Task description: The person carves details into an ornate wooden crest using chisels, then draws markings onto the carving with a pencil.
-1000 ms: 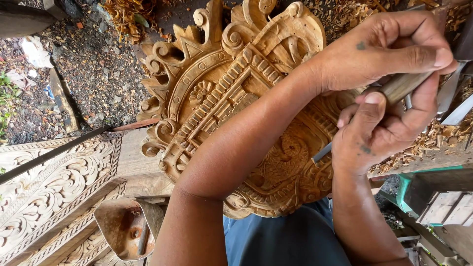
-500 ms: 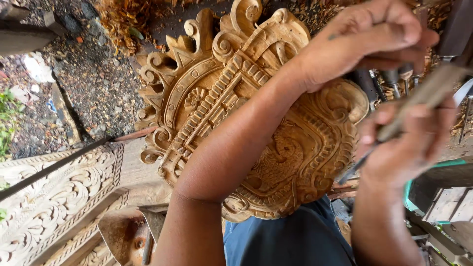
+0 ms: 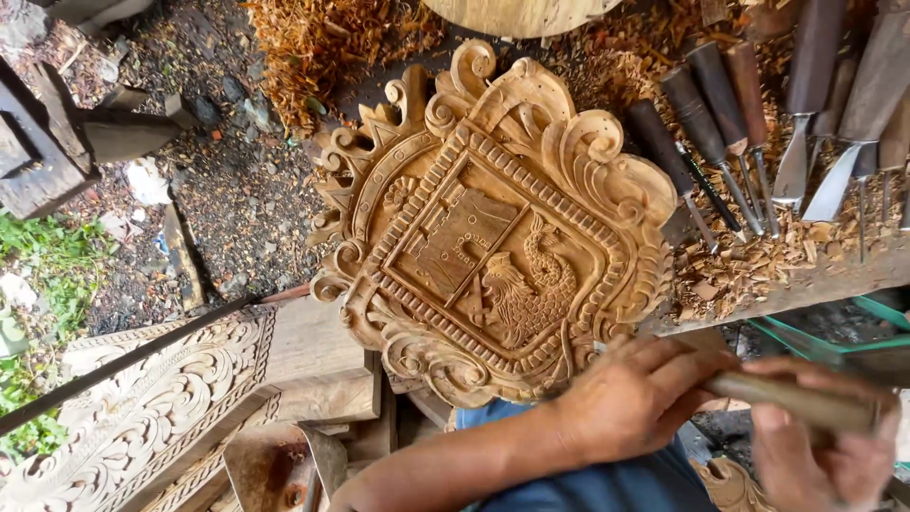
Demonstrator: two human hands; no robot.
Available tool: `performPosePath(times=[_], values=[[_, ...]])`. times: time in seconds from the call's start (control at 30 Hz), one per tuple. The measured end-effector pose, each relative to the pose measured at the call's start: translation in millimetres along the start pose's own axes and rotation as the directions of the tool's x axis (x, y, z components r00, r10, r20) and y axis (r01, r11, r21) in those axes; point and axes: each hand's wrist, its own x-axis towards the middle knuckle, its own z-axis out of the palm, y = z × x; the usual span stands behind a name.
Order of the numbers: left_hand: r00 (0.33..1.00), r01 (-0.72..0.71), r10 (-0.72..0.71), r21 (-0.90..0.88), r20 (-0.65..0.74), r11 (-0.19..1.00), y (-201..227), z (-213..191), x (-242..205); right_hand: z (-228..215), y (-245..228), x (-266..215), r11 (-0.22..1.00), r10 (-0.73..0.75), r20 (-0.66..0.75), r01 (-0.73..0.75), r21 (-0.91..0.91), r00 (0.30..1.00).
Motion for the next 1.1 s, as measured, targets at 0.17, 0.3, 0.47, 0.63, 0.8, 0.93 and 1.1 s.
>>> performPosePath(times=[0.17, 0.3, 0.47, 0.63, 0.8, 0.93, 1.1], values=[[0.952, -0.199, 0.107, 0.314, 0.287, 0.928, -28.3, 2.1, -19.4, -59.4, 48.1, -23.1, 0.858, 0.464, 0.343, -0.318, -0.404, 0.817], [0.901, -0.315, 0.157, 0.361, 0.404, 0.878, -47.1, -6.0, -22.5, -9.2, 101.5, -53.2, 0.874, 0.463, 0.411, -0.328, -0.359, 0.785], [0.864, -0.404, 0.279, 0.247, 0.42, 0.881, -66.0, -10.3, -23.5, 8.1, 127.4, -76.9, 0.904, 0.42, 0.497, -0.396, -0.159, 0.759], [0.851, -0.449, 0.37, 0.15, 0.373, 0.881, -72.6, -9.3, -32.4, 28.5, 113.7, -74.1, 0.896, 0.381, 0.604, -0.44, -0.055, 0.7], [0.836, -0.425, 0.359, 0.078, 0.414, 0.902, -74.9, -13.4, -35.5, 52.7, 88.6, -73.9, 0.896, 0.367, 0.644, -0.441, -0.05, 0.671], [0.805, -0.431, 0.358, 0.052, 0.472, 0.901, -76.5, -14.5, -36.1, 59.0, 74.1, -78.1, 0.865, 0.438, 0.625, -0.492, -0.098, 0.646], [0.819, -0.468, 0.395, 0.087, 0.415, 0.88, -81.9, -10.5, -37.6, 64.8, 70.5, -77.3, 0.792, 0.599, 0.53, -0.54, -0.285, 0.6]])
